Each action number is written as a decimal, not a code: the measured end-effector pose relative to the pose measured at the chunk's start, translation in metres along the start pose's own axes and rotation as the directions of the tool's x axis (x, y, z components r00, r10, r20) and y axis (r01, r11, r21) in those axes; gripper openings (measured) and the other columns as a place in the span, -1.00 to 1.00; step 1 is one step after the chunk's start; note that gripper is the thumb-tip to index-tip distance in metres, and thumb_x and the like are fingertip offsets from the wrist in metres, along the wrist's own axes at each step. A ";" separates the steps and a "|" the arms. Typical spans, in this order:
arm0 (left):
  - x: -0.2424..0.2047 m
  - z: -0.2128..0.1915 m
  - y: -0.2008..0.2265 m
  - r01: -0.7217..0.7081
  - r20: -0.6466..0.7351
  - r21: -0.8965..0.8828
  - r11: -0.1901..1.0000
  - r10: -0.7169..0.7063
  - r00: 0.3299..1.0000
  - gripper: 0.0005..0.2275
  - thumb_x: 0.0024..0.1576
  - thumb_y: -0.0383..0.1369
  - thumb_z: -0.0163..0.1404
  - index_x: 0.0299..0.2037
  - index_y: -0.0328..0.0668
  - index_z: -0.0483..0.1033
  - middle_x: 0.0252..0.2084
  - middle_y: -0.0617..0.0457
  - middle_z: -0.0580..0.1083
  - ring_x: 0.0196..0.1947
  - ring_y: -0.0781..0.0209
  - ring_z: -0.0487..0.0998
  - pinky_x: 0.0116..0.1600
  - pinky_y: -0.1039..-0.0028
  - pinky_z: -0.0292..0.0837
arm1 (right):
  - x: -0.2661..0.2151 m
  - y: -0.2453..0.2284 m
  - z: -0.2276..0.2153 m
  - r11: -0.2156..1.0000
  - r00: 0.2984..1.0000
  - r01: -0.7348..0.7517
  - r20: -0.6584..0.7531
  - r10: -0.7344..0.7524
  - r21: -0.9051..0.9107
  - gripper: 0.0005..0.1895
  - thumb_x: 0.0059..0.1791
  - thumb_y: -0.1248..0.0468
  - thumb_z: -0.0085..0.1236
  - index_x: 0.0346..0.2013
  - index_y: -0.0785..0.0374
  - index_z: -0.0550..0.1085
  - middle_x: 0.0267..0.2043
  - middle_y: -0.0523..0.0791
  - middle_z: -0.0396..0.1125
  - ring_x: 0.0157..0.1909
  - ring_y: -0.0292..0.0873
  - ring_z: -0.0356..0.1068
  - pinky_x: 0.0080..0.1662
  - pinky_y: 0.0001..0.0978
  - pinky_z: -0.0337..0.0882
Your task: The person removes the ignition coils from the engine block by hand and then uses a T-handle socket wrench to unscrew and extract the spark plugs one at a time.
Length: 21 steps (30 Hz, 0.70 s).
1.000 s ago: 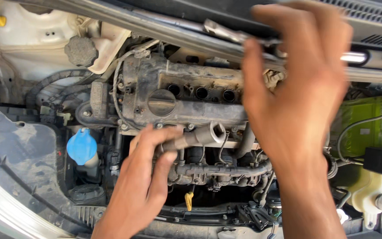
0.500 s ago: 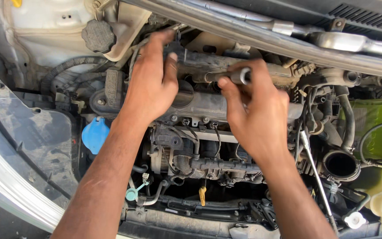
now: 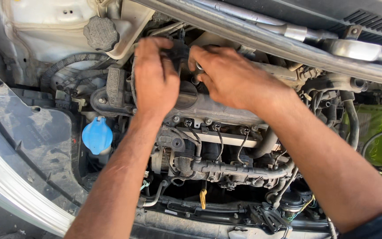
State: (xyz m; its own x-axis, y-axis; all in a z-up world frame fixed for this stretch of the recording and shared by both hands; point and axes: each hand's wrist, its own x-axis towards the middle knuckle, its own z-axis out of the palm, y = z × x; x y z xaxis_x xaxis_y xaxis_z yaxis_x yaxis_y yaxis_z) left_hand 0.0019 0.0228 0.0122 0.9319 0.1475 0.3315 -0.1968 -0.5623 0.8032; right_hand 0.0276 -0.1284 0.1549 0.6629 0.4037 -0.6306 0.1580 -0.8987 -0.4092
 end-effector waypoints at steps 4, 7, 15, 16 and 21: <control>0.011 -0.046 0.005 -0.008 0.080 0.156 0.988 -0.004 0.997 -0.68 -0.01 -0.79 -0.19 -0.10 -0.40 0.46 -0.03 -0.18 0.40 -0.05 0.03 0.53 0.20 0.20 0.57 | 0.012 0.010 0.005 0.992 0.999 -0.049 -0.012 0.048 -0.115 -0.70 0.25 0.15 -0.11 0.23 0.22 0.25 -0.09 0.10 0.27 -0.49 -0.10 0.40 -0.49 -0.24 0.57; 0.009 -0.075 0.000 -0.052 0.300 0.358 0.932 -0.062 0.952 -0.76 0.08 -0.72 -0.16 -0.14 -0.33 0.50 -0.13 -0.09 0.45 -0.18 0.09 0.53 -0.02 0.23 0.61 | 0.027 0.022 0.021 0.932 0.956 0.001 -0.273 -0.106 -0.361 -0.41 0.29 -0.17 -0.10 -0.20 0.33 0.46 -0.50 0.10 0.41 -0.44 0.35 0.46 -0.12 0.28 0.47; -0.031 -0.103 -0.044 -0.295 0.359 0.617 0.730 0.074 0.931 -0.79 0.14 -0.47 0.02 -0.04 -0.32 0.46 -0.13 -0.16 0.40 -0.14 -0.21 0.45 -0.09 0.04 0.46 | -0.011 -0.005 -0.008 0.978 0.997 0.031 0.080 -0.015 -0.205 -0.43 0.22 0.12 -0.43 0.54 0.19 -0.03 0.68 0.11 -0.35 0.53 0.25 -0.07 0.46 0.23 -0.04; -0.034 -0.109 -0.051 -0.296 0.361 0.620 0.727 0.071 0.930 -0.79 0.14 -0.47 0.02 -0.04 -0.32 0.46 -0.13 -0.16 0.40 -0.14 -0.21 0.45 -0.09 0.04 0.46 | -0.022 -0.025 -0.018 0.979 0.996 0.035 0.082 -0.019 -0.201 -0.43 0.22 0.12 -0.43 0.54 0.19 -0.03 0.68 0.11 -0.35 0.53 0.25 -0.07 0.46 0.23 -0.04; -0.042 -0.106 -0.071 -0.050 0.247 0.523 0.851 -0.096 0.964 -0.83 0.16 -0.47 0.00 -0.07 -0.32 0.41 -0.03 -0.27 0.30 -0.05 -0.37 0.33 0.10 -0.12 0.36 | -0.042 -0.052 -0.031 0.902 0.925 -0.379 0.117 0.362 0.207 -0.28 0.14 -0.10 -0.50 0.65 -0.31 -0.15 0.76 -0.42 -0.46 0.72 -0.24 -0.45 0.52 0.12 -0.26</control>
